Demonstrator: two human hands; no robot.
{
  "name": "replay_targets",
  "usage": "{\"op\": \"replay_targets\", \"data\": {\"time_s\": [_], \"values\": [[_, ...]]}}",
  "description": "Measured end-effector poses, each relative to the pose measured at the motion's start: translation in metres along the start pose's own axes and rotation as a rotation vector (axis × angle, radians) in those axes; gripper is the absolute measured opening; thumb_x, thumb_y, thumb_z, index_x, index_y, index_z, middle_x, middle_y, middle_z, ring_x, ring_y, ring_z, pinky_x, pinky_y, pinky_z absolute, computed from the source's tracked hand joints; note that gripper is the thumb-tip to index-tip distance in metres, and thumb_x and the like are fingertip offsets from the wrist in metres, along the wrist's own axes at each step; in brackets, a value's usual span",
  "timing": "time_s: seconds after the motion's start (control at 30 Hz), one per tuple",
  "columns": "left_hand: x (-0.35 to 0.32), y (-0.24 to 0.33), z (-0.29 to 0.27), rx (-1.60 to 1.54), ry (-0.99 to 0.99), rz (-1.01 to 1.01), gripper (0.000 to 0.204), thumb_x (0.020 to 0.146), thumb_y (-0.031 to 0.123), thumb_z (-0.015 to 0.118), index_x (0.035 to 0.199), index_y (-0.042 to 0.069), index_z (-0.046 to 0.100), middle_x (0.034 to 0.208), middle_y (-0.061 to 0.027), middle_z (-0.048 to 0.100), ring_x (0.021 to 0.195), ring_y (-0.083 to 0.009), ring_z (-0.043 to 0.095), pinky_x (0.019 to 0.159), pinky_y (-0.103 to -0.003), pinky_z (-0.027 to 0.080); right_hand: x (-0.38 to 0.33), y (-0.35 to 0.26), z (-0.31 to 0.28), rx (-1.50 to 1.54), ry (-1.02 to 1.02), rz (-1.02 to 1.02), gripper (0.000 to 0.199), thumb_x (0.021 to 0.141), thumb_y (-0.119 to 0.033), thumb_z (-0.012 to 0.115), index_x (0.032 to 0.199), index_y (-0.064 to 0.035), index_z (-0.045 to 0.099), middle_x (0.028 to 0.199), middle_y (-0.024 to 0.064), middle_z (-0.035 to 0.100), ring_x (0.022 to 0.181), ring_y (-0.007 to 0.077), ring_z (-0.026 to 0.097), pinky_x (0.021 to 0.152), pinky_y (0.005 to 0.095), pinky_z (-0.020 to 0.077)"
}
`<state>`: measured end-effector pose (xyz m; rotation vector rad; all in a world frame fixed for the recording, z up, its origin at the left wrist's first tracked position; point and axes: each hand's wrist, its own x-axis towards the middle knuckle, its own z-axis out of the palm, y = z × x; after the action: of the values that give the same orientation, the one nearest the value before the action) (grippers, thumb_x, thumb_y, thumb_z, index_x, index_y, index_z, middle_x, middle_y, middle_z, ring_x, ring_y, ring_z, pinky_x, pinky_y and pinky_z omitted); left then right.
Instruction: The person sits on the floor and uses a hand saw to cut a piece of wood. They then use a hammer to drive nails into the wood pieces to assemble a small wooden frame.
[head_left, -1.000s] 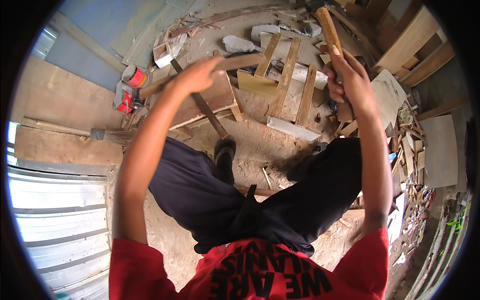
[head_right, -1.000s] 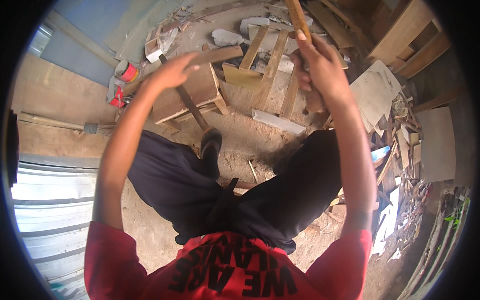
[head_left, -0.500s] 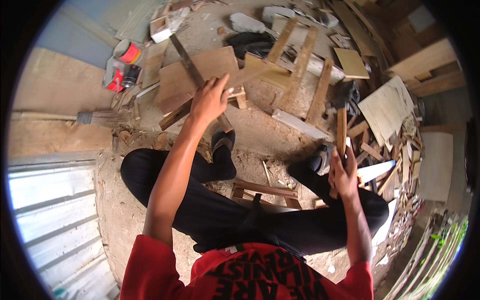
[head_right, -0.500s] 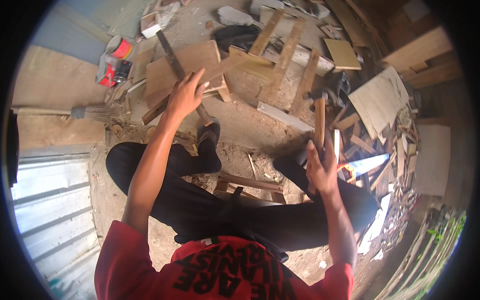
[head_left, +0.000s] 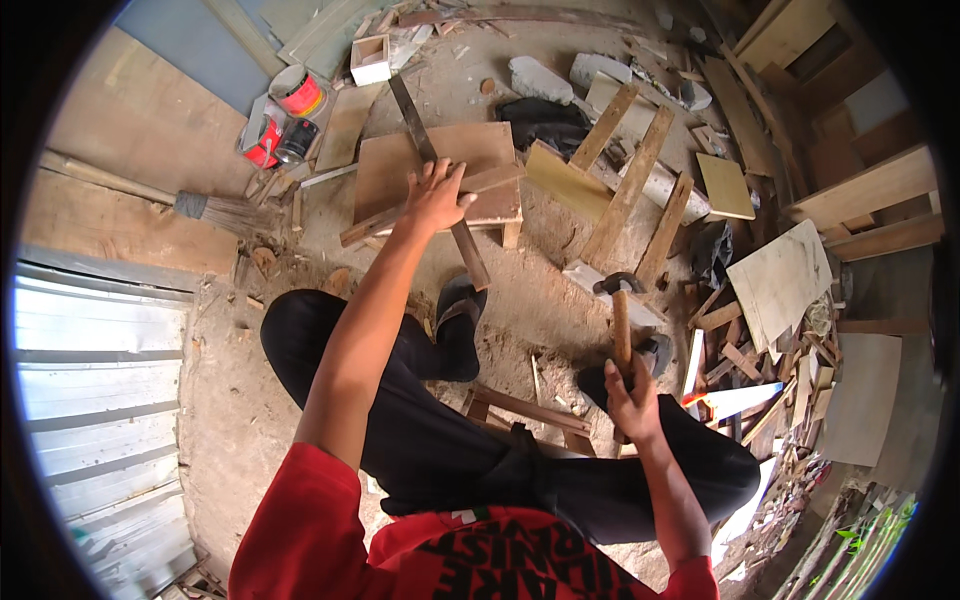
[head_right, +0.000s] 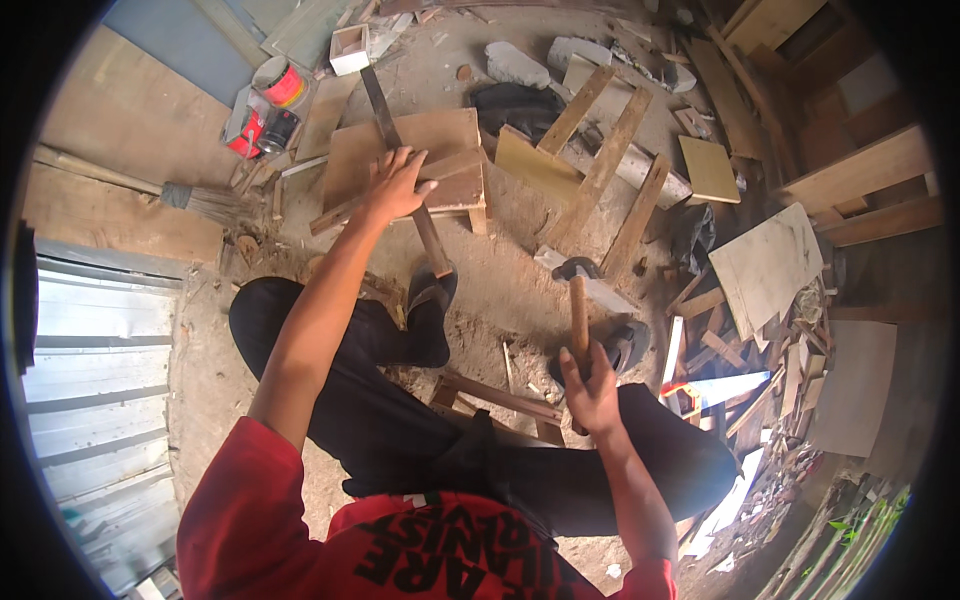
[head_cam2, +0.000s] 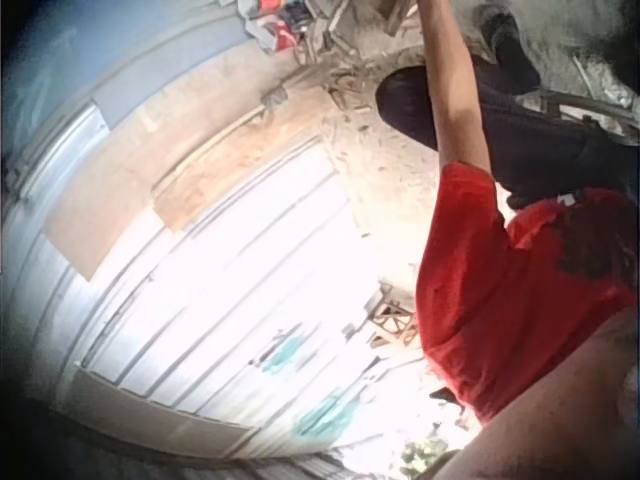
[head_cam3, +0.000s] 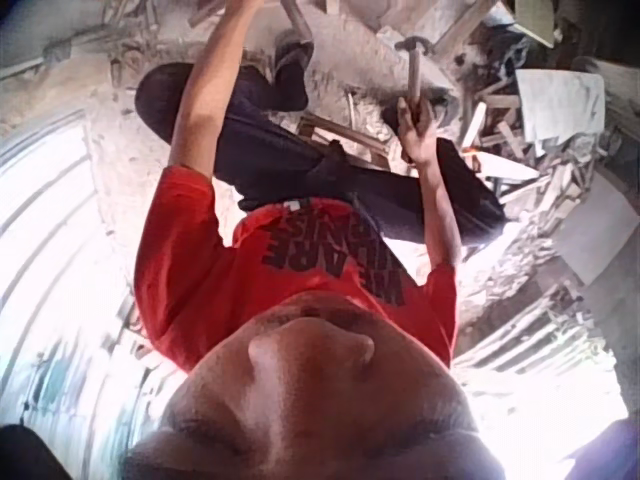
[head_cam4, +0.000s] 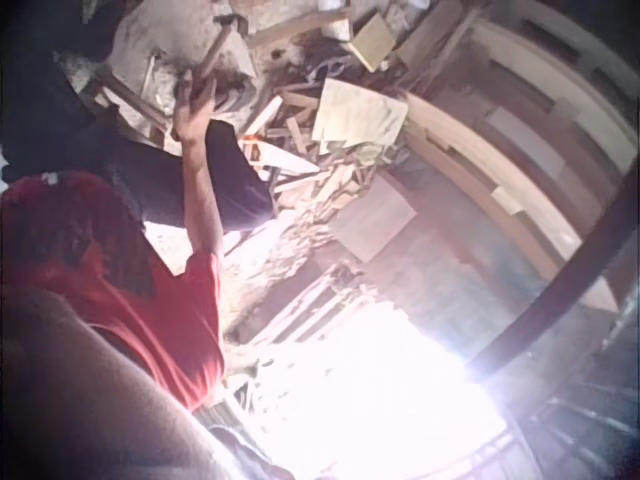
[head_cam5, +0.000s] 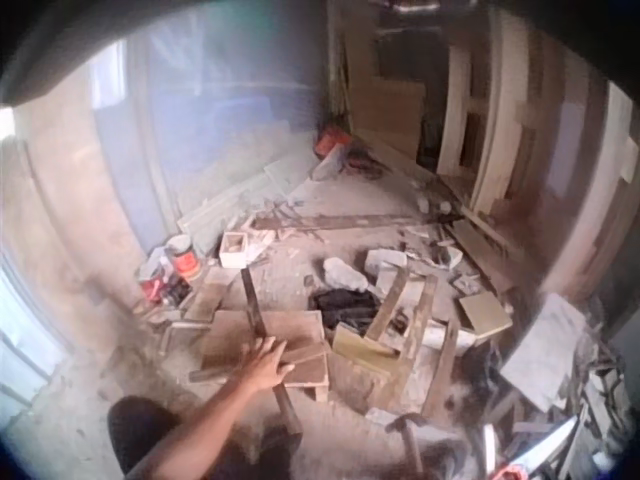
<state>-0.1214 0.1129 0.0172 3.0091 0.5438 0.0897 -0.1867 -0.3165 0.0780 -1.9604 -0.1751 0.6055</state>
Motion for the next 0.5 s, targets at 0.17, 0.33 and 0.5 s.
{"op": "replay_targets", "data": {"time_s": [0.17, 0.33, 0.5], "values": [[0.020, -0.005, 0.027, -0.151, 0.060, 0.178, 0.056, 0.097, 0.043, 0.056, 0.139, 0.009, 0.048, 0.142, -0.0128, 0.047, 0.130, -0.0311, 0.045, 0.112, -0.050, 0.029, 0.013, -0.014, 0.030, 0.111, -0.036, -0.034, 0.041, 0.098, -0.026, 0.061, 0.122, 0.0072, 0.052, 0.070, 0.0004, 0.053, 0.063, 0.0071, 0.048, 0.056, 0.0265, 0.0417], [0.001, -0.006, 0.034, -0.128, 0.180, 0.219, 0.042, 0.097, 0.032, 0.059, 0.130, 0.006, 0.057, 0.129, -0.0105, 0.053, 0.122, -0.0294, 0.049, 0.106, -0.046, 0.035, 0.031, -0.019, 0.044, 0.063, -0.034, -0.086, 0.038, 0.098, -0.022, 0.059, 0.122, 0.0061, 0.052, 0.066, 0.0042, 0.051, 0.060, 0.0088, 0.047, 0.055, 0.0292, 0.0411], [-0.007, -0.014, 0.017, -0.154, 0.085, 0.126, 0.045, 0.096, 0.035, 0.059, 0.128, 0.004, 0.060, 0.122, -0.0091, 0.054, 0.117, -0.0280, 0.050, 0.102, -0.047, 0.037, 0.043, -0.014, 0.055, 0.060, -0.034, -0.084, 0.033, 0.098, -0.021, 0.059, 0.117, 0.0051, 0.053, 0.064, 0.0056, 0.052, 0.058, 0.0107, 0.047, 0.054, 0.0305, 0.0410]]}}
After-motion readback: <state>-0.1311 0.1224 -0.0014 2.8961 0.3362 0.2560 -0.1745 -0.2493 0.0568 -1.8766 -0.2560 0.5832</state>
